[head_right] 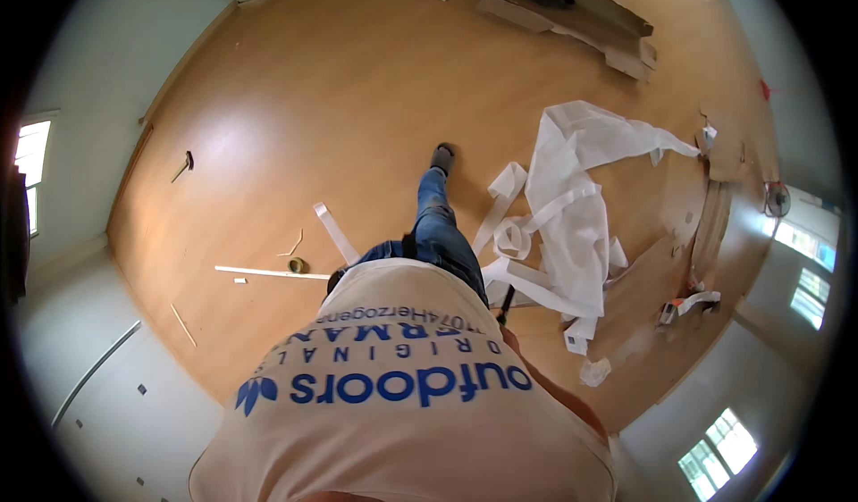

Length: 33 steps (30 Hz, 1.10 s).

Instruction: The person replaces a utility knife blade, then uses the blade and a screwdriver to scrape a mark off the wooden floor.

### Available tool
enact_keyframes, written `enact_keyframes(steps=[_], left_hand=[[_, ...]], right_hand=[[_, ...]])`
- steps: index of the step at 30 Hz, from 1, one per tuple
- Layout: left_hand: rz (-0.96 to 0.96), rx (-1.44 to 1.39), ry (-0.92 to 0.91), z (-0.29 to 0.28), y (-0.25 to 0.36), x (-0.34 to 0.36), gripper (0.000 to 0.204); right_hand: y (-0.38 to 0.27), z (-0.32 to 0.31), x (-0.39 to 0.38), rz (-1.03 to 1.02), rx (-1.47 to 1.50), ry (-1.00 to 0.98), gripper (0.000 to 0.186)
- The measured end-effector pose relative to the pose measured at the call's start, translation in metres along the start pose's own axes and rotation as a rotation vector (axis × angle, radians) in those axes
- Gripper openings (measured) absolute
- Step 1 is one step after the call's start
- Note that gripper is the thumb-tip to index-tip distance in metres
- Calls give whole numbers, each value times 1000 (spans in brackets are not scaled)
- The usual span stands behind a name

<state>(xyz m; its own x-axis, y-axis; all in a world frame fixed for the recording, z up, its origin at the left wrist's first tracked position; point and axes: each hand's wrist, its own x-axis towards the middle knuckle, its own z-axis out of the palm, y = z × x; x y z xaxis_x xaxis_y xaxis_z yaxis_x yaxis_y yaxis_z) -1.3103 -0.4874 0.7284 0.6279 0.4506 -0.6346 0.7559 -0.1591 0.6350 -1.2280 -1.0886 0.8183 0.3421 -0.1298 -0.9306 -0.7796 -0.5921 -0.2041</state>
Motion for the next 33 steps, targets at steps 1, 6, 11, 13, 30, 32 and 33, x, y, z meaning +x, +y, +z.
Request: enact_keyframes(steps=[1,6,11,13,30,32,33], left_hand=[[-27,22,-12,0,11,2,32],[-190,60,-77,-15,62,-10,32],[-210,94,-76,-53,129,35,31],[-145,142,-54,-78,157,67,31],[80,305,-266,-177,459,578,35],[230,293,-191,-159,479,598,38],[309,535,-44,-133,523,597,33]], right_hand=[[-26,-5,6,8,-18,-21,34],[-168,-50,27,-3,-138,-78,35],[-375,-78,91,-102,-27,-190,36],[-501,-64,112,-13,271,-311,27],[-966,37,291,-1019,-825,-282,24],[-1008,38,307,-1128,-812,-291,24],[-1006,22,318,-1062,-881,-259,25]])
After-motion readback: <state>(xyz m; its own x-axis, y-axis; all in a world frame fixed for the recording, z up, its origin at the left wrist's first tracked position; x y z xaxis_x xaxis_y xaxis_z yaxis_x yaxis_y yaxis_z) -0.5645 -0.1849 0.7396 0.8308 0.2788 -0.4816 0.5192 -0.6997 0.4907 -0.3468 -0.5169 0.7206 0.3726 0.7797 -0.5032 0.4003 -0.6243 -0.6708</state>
